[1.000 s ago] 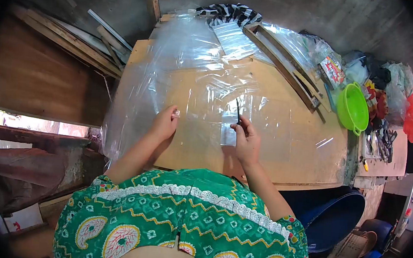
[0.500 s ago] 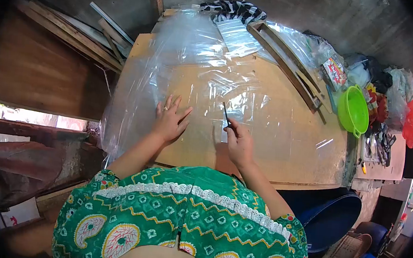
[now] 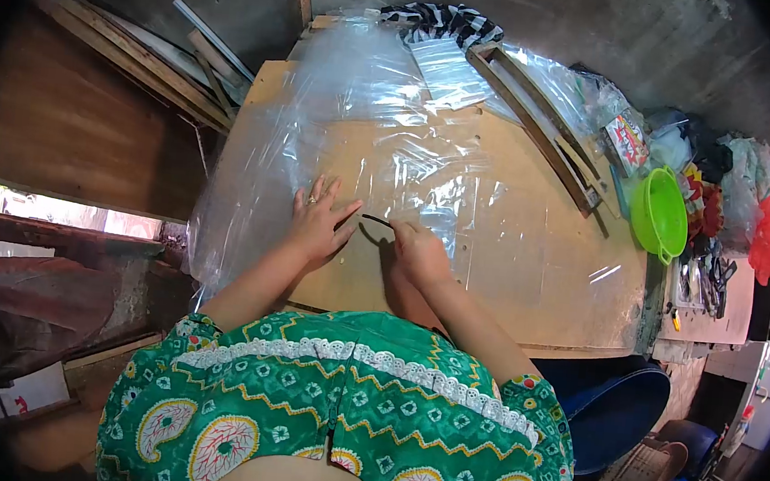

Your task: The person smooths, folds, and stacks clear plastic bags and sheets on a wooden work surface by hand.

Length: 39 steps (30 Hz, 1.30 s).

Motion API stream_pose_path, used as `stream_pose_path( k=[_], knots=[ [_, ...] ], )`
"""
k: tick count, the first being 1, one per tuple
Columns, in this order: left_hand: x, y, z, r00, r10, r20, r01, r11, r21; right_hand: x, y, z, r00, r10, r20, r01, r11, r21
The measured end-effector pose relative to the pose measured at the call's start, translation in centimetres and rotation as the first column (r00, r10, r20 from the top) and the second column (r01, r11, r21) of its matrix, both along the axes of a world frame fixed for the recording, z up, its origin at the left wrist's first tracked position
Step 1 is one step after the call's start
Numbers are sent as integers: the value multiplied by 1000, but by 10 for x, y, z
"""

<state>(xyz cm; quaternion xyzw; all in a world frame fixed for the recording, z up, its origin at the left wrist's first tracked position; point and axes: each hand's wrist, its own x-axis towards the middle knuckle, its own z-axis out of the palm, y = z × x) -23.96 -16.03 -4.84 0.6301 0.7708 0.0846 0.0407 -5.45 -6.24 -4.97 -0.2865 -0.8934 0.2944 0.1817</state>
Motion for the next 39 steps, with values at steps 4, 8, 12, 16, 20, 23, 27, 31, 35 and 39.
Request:
stream_pose_path(
  k=[4, 8, 12, 16, 20, 23, 27, 31, 35, 39],
  knots=[
    [-1, 0, 0, 1000, -4, -7, 4, 1000, -8, -3, 2, -6, 1000, -2, 1, 2, 999, 40],
    [-1, 0, 4, 1000, -20, 18, 21, 999, -37, -4, 2, -8, 1000, 9, 12, -9, 999, 51],
    [-2, 0, 1, 1000, -26, 8, 26, 999, -39, -5, 2, -3, 1000, 13, 13, -13, 1000, 18],
    [-2, 0, -1, 999, -31, 17, 30, 1000, 8, -7, 2, -3, 999, 14, 43, -16, 999, 39],
    [-2, 0, 0, 999, -33, 14, 32, 999, 4, -9, 1, -9, 999, 6, 43, -8, 998, 57],
    [-2, 0, -1, 1000, -28, 13, 28, 1000, 7, -7, 3, -8, 999, 3, -45, 1, 997, 79],
    [-2, 0, 0, 999, -31, 24, 31, 999, -13, 5, 7, 18, 961, -155, -229, 158, 987, -9],
    [2, -1, 8, 998, -62, -17, 63, 994, 93, 50, 19, 30, 778, -484, -400, 371, 868, -329],
    [17, -6, 27, 975, -218, -37, 219, 976, 8, 129, 34, 24, 582, -675, -453, 508, 737, -446],
    [26, -6, 29, 976, -210, -51, 211, 978, 1, 223, 39, 26, 284, -862, -419, 819, 446, -362]
  ],
)
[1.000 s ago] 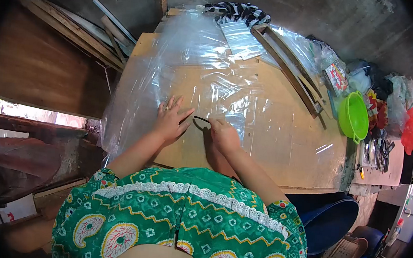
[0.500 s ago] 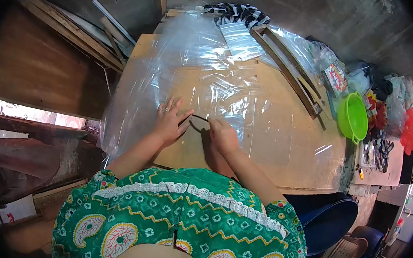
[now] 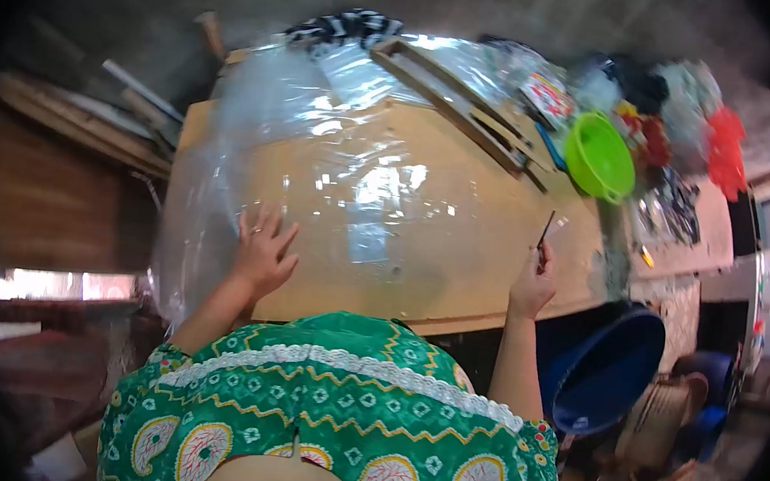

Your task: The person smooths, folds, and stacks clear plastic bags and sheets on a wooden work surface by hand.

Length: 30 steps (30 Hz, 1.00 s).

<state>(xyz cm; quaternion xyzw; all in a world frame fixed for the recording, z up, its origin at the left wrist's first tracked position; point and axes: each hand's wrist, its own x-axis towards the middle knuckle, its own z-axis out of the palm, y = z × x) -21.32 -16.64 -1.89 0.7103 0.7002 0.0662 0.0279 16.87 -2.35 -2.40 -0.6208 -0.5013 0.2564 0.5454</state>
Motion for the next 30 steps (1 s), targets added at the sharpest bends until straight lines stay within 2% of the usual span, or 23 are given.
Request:
stream_pose_path(
  k=[1, 2, 3, 4, 5, 7, 9, 10, 11, 13, 14, 15, 16, 19, 20, 21, 23, 24, 25, 26, 27, 28, 30],
  knots=[
    [7, 1, 5, 1000, -21, 21, 20, 999, 30, 27, 0, 1, 980, -112, 165, 119, 992, -38],
    [14, 3, 6, 998, -40, 39, 37, 997, 62, 57, 4, -12, 919, -180, 352, 161, 983, 83],
    [22, 5, -1, 996, -74, 47, 71, 995, 68, 84, 6, -22, 909, -214, 358, 194, 977, 90],
    [30, 5, -13, 981, -175, 79, 174, 985, 24, 106, 8, -27, 847, -237, 476, 235, 970, 65],
    [37, 6, -24, 957, -267, 111, 270, 963, -17, 126, 11, -33, 773, -245, 585, 273, 961, 41],
    [45, 10, -33, 962, -238, 136, 236, 971, 32, 151, 17, -35, 757, -233, 610, 297, 955, -3],
    [46, 16, -33, 959, -225, 171, 205, 970, 130, 173, 27, -48, 608, -128, 784, 291, 954, -70],
    [54, 22, -22, 954, -279, 112, 241, 933, 267, 180, 31, -52, 608, -92, 789, 332, 932, -147],
    [54, 28, -29, 954, -280, 108, 243, 932, 270, 188, 35, -56, 610, -96, 786, 332, 932, -144],
    [49, 36, -39, 977, -99, 189, 30, 941, 338, 197, 47, -65, 670, -114, 733, 298, 946, -126],
    [46, 42, -35, 980, -81, 180, 16, 941, 339, 199, 51, -67, 692, -111, 714, 270, 956, -114],
    [50, 58, -12, 995, -74, 70, 31, 873, 487, 202, 55, -71, 701, -94, 707, 248, 962, -118],
    [54, 70, 10, 998, -46, -42, 62, 783, 619, 205, 59, -75, 644, -87, 760, 262, 958, -113],
    [64, 82, 60, 996, -14, 88, -29, 880, 474, 213, 69, -88, 556, -67, 828, 261, 960, -98],
    [71, 77, 73, 997, 20, 75, -54, 877, 478, 216, 70, -93, 514, -70, 855, 277, 957, -88],
    [79, 74, 83, 993, -78, 94, 29, 898, 438, 221, 70, -98, 553, -90, 828, 254, 965, -65],
    [89, 67, 81, 966, -220, 137, 155, 915, 372, 185, 61, -51, 501, -25, 865, 371, 909, -188],
    [92, 60, 73, 952, -264, 156, 198, 917, 346, 169, 68, -61, 507, -8, 862, 333, 924, -188],
    [100, 51, 74, 958, -234, 166, 178, 939, 295, 139, 67, -44, 579, 14, 815, 157, 979, -128],
    [108, 45, 76, 963, -205, 175, 160, 957, 242, 99, 60, -11, 677, 159, 719, -161, 985, -66],
    [114, 42, 82, 972, -172, 162, 130, 962, 242, 59, 47, 22, 670, 371, 643, -459, 888, -34],
    [123, 38, 93, 963, -185, 195, 133, 958, 253, 20, 31, 50, 546, 521, 657, -661, 749, -45],
    [120, 23, 117, 960, -169, 225, 105, 957, 272, -46, 13, 84, 238, 589, 772, -843, 521, -137]
  ],
)
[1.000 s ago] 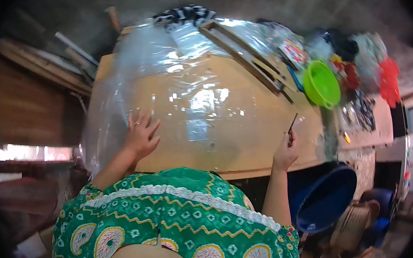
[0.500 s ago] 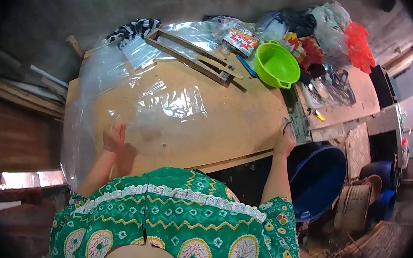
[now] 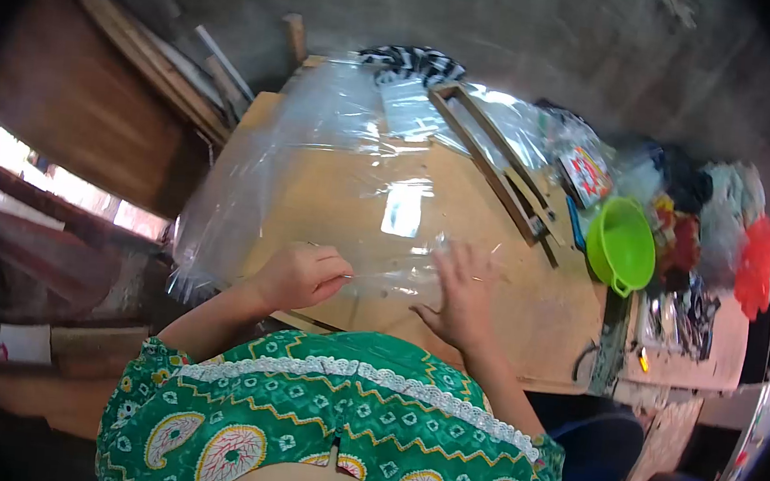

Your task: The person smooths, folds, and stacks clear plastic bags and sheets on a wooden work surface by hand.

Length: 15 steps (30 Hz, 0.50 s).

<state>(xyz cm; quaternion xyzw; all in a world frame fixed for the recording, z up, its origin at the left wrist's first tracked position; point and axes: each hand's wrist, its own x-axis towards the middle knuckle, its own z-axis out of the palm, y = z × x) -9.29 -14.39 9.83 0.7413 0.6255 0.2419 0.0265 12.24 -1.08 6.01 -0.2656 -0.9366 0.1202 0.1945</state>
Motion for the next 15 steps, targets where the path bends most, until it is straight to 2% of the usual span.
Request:
stream_pose_path(
  k=[1, 3, 5, 7, 8, 9, 10, 12, 13, 14, 15],
  knots=[
    [-6, -9, 13, 999, 28, 42, -26, 999, -46, -18, 6, 0, 999, 34, -5, -34, 999, 10],
    [-30, -29, 30, 993, 88, 77, -82, 993, -82, -58, 17, -3, 954, 277, 112, -265, 958, -110],
    [-66, -61, 39, 969, 186, 161, -120, 929, -350, -90, 28, 18, 926, 372, 68, -366, 927, -84],
    [-107, -91, 39, 888, 358, 290, -194, 862, -468, -130, 33, 30, 771, 552, 317, -463, 828, -315],
    [-129, -101, 37, 857, 466, 220, -322, 818, -476, -156, 35, 24, 746, 584, 319, -499, 808, -313],
    [-146, -107, 36, 811, 566, 150, -444, 761, -474, -187, 36, 11, 786, 543, 295, -453, 831, -322],
    [-158, -113, 38, 806, 572, 152, -450, 759, -470, -217, 31, 7, 764, 578, 287, -559, 815, -152],
    [-181, -119, 48, 774, 632, 45, -613, 766, -194, -280, 9, 29, 769, 571, 287, -527, 821, -220],
    [-195, -120, 54, 771, 636, 45, -618, 762, -193, -308, 2, 36, 790, 612, 35, -565, 749, -346],
    [-208, -121, 62, 672, 736, 78, -729, 677, -106, -329, -9, 39, 777, 590, -220, -617, 646, -449],
    [-220, -123, 70, 563, 817, 122, -822, 570, -22, -340, -30, 56, 723, 587, -364, -687, 560, -463]
  ],
)
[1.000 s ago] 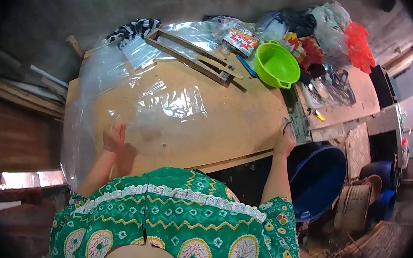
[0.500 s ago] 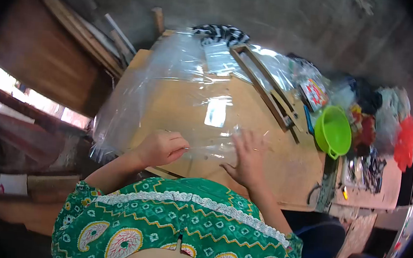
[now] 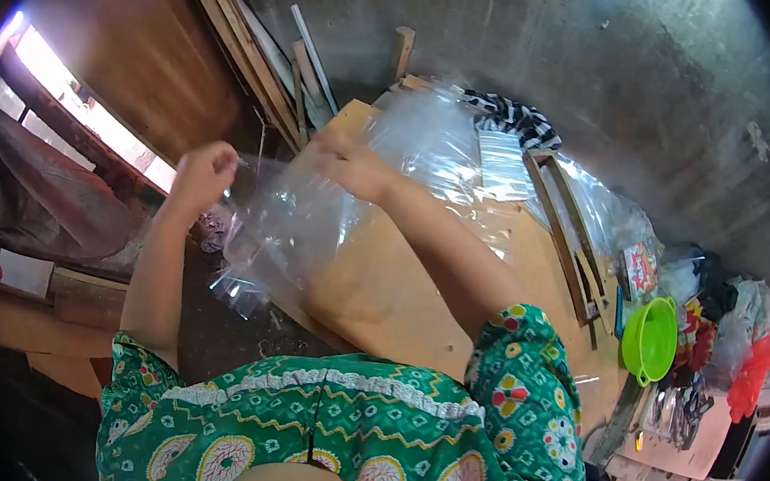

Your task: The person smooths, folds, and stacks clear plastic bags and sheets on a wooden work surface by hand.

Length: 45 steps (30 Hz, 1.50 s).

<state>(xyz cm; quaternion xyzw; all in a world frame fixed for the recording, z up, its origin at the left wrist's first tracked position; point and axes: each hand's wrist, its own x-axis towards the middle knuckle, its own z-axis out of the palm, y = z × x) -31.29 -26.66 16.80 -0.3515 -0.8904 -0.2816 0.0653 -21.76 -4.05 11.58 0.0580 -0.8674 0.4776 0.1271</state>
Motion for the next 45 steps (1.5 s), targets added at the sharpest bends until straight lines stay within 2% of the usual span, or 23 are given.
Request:
stream_pose_path(
  k=[1, 4, 6, 10, 12, 14, 18, 22, 24, 27, 28, 30, 31, 33, 34, 35, 37, 38, 39, 40, 41, 43, 45],
  knots=[
    [-10, -1, 8, 1000, 3, 3, -3, 1000, 1, -9, -19, 17, 995, 36, -94, -47, 992, -121],
    [-25, 0, 34, 989, 138, -61, -128, 981, 147, -55, -44, 15, 990, 72, -124, -52, 986, 157],
    [-24, -5, 47, 812, 104, -575, -58, 994, 98, -88, -36, 1, 826, -135, -547, 434, 772, 465],
    [-12, -37, 1, 701, -55, -711, -77, 985, -153, -94, -18, -20, 644, -201, -738, 597, 735, 321],
    [-6, -52, -43, 704, -149, -695, -55, 964, -262, -94, -8, -62, 704, -187, -686, 581, 706, 404],
    [2, -61, -86, 817, -211, -536, -15, 923, -386, -85, -3, -105, 856, -146, -496, 430, 736, 523],
    [24, -58, -168, 963, -195, -186, 74, 854, -515, -58, 8, -171, 966, -145, -212, 249, 729, 638],
    [46, -46, -193, 978, -186, -91, 120, 869, -481, -6, 25, -165, 804, -589, 84, 412, 653, 636],
    [52, -41, -202, 981, -189, 37, 183, 854, -488, 28, 44, -181, 718, -694, 51, 474, 541, 695],
    [55, -39, -178, 977, -176, 118, 212, 813, -542, 80, 64, -175, 552, -808, 206, 429, 487, 761],
    [49, -40, -182, 980, -165, 115, 201, 814, -544, 94, 75, -183, 506, -830, 236, 445, 485, 752],
    [34, -50, -199, 985, -166, 42, 170, 923, -344, 118, 106, -214, 577, -795, 188, 445, 498, 745],
    [22, -45, -190, 994, -106, 9, 102, 931, -350, 118, 106, -211, 591, -783, 194, 436, 513, 739],
    [-12, -36, -184, 988, 28, -150, -72, 953, -296, 115, 100, -193, 462, -879, 117, 531, 380, 757],
    [-31, -41, -195, 957, 109, -269, -172, 960, -223, 109, 95, -187, 475, -872, 120, 528, 391, 754],
    [-46, -46, -205, 955, 121, -271, -186, 956, -226, 99, 85, -181, 608, -787, 106, 514, 492, 703],
    [-70, -60, -224, 909, 330, 256, -278, 935, -221, 73, 50, -172, 817, -562, 129, 332, 641, 692],
    [-78, -70, -237, 906, 339, 252, -287, 932, -223, 59, 24, -169, 885, -428, 184, 173, 668, 723],
    [-84, -81, -251, 877, 268, 398, -212, 961, -179, 57, 2, -156, 944, -244, 223, 22, 719, 695],
    [-85, -90, -258, 825, 188, 533, -145, 982, -122, 57, -19, -144, 966, -49, 256, -137, 738, 661],
    [-84, -97, -258, 824, 201, 530, -158, 979, -126, 50, -40, -143, 956, 15, 294, -220, 700, 680],
    [-79, -109, -253, 628, 192, 754, -37, 975, -218, 38, -69, -142, 940, 96, 327, -308, 652, 693],
    [-62, -112, -235, 550, 266, 792, -122, 963, -239, 32, -87, -143, 912, 253, 324, -407, 666, 625]
  ],
)
